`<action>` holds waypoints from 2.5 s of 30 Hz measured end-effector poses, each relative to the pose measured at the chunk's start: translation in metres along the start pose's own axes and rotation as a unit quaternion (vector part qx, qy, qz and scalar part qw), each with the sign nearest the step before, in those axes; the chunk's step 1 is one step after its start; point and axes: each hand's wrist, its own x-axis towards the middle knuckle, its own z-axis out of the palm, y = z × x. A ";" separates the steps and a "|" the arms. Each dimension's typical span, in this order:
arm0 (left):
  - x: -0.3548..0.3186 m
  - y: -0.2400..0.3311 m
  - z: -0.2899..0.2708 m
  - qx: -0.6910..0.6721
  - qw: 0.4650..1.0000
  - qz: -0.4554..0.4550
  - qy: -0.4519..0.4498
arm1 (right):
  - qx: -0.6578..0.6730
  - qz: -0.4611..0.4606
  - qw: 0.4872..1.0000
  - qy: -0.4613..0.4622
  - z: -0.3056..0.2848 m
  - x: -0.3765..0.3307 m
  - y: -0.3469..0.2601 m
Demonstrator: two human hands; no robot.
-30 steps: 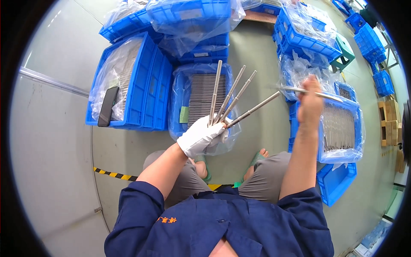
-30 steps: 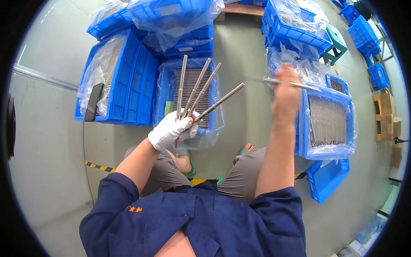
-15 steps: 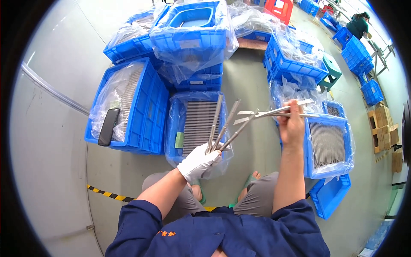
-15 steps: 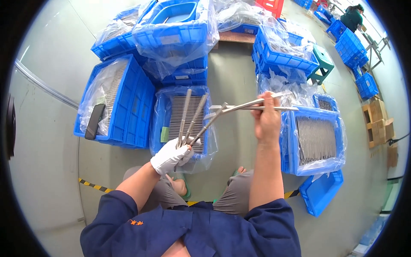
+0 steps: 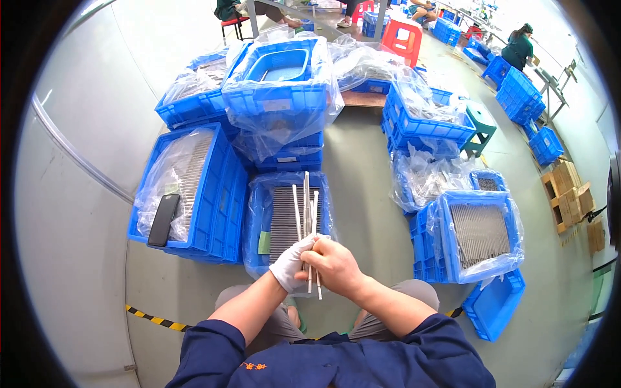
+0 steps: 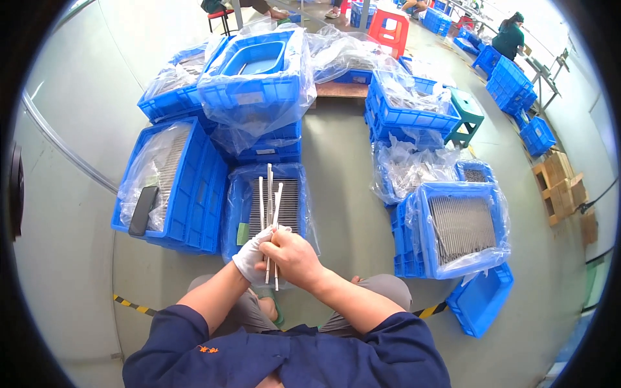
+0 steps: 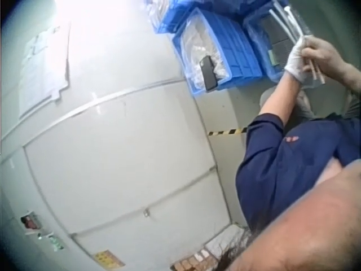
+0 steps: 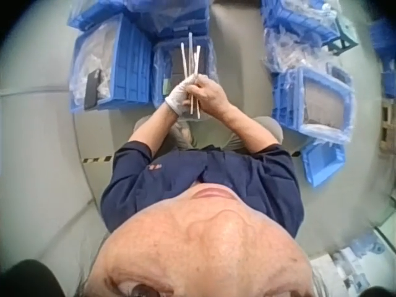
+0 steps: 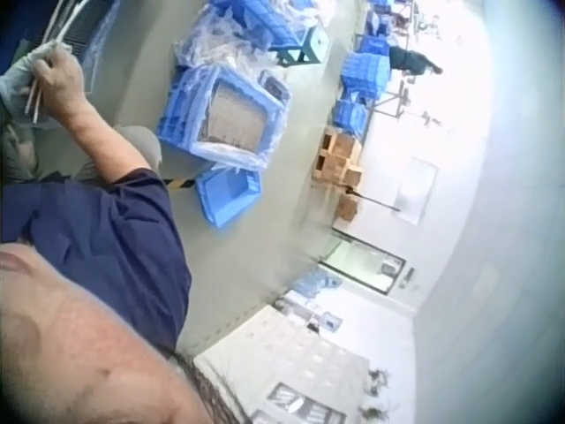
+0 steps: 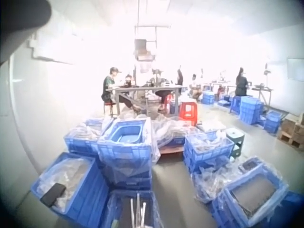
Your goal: Inspecting metal rods and fitting small components onto their ends in a manufacturing facility.
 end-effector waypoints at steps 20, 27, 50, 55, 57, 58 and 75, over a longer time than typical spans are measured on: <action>-0.055 -0.097 0.043 0.196 0.952 -0.111 -0.208 | 0.542 0.350 0.757 -0.099 -0.074 0.037 0.053; -0.065 -0.114 0.020 0.174 0.948 -0.145 -0.224 | 0.460 0.337 0.742 -0.352 -0.062 0.032 0.029; -0.053 -0.044 0.046 0.111 0.978 -0.059 -0.165 | 0.672 0.335 0.656 -0.078 -0.047 -0.014 0.024; -0.047 -0.023 0.049 0.062 0.961 -0.162 -0.217 | 0.657 0.329 0.677 -0.026 -0.031 0.007 0.017; -0.051 -0.013 0.045 -0.007 0.962 -0.101 -0.252 | 0.614 0.387 0.684 0.070 -0.035 0.015 0.013; -0.052 -0.006 0.046 -0.017 0.966 -0.091 -0.241 | 0.609 0.382 0.687 0.108 -0.040 0.018 0.016; -0.033 0.002 0.024 0.201 0.922 -0.185 -0.273 | 0.634 0.220 0.740 0.036 -0.038 0.020 0.023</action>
